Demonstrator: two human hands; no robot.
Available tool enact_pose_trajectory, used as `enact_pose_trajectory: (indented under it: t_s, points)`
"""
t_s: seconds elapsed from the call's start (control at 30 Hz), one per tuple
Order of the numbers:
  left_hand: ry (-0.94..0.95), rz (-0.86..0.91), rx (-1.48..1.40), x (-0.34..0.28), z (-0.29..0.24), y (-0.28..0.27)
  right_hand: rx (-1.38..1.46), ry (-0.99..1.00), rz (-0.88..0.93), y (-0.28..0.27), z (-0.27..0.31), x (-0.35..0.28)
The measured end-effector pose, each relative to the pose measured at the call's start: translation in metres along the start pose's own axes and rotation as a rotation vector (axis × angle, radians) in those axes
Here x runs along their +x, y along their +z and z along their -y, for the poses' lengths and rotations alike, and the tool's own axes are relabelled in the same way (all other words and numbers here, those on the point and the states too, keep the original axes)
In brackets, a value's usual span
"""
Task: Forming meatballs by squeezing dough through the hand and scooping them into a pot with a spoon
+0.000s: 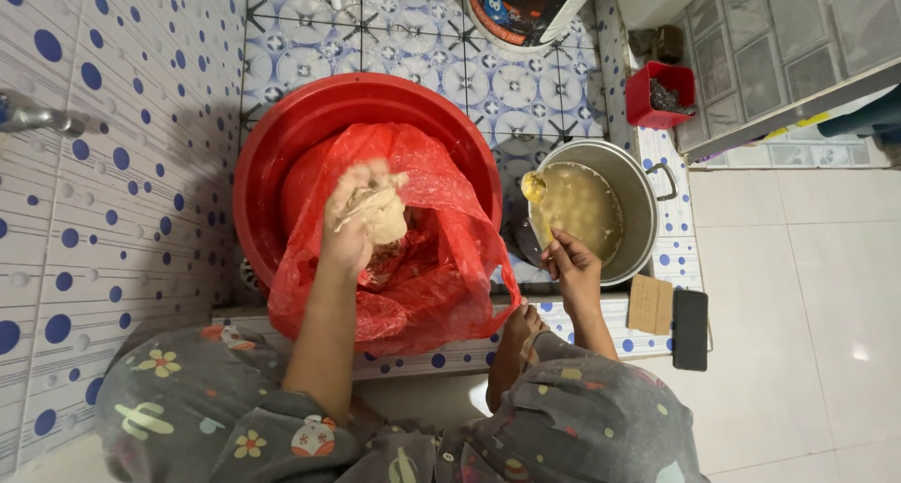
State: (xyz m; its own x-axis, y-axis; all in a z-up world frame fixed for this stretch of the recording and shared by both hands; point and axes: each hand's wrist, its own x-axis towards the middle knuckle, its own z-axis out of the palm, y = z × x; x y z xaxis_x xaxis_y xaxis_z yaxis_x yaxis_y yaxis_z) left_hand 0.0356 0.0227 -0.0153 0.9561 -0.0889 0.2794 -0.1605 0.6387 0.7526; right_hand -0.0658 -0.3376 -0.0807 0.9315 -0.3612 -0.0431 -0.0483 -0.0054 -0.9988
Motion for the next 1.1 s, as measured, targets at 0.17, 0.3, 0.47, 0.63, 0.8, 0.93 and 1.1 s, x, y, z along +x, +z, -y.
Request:
enact_pose_trajectory:
  t_s: [0.17, 0.3, 0.47, 0.63, 0.8, 0.93, 1.1]
  points:
    - [-0.149, -0.29, -0.038, -0.009, 0.021, -0.009, -0.013, 0.025, 0.02, 0.011, 0.019, -0.008]
    - [-0.137, -0.435, 0.063, -0.011, 0.017, 0.002, -0.016, 0.032, 0.022, 0.009, 0.012, -0.008]
    - [-0.07, -0.43, 0.262, -0.024, 0.05, -0.013, -0.027, 0.021, 0.04, 0.007, 0.008, -0.007]
    - [-0.097, -0.274, 0.268, -0.021, 0.03, 0.001, -0.021, 0.01, 0.053, 0.006, 0.006, -0.009]
    - [-0.213, -0.248, 0.193, -0.015, 0.035, 0.001, -0.025, 0.013, 0.05, 0.005, 0.005, -0.009]
    - [-0.14, -0.254, 0.248, -0.017, 0.009, 0.027, -0.007, 0.03, 0.047, 0.008, 0.009, -0.011]
    - [-0.096, -0.269, 0.344, -0.019, 0.026, 0.013, -0.005, 0.037, 0.031, 0.008, 0.01, -0.01]
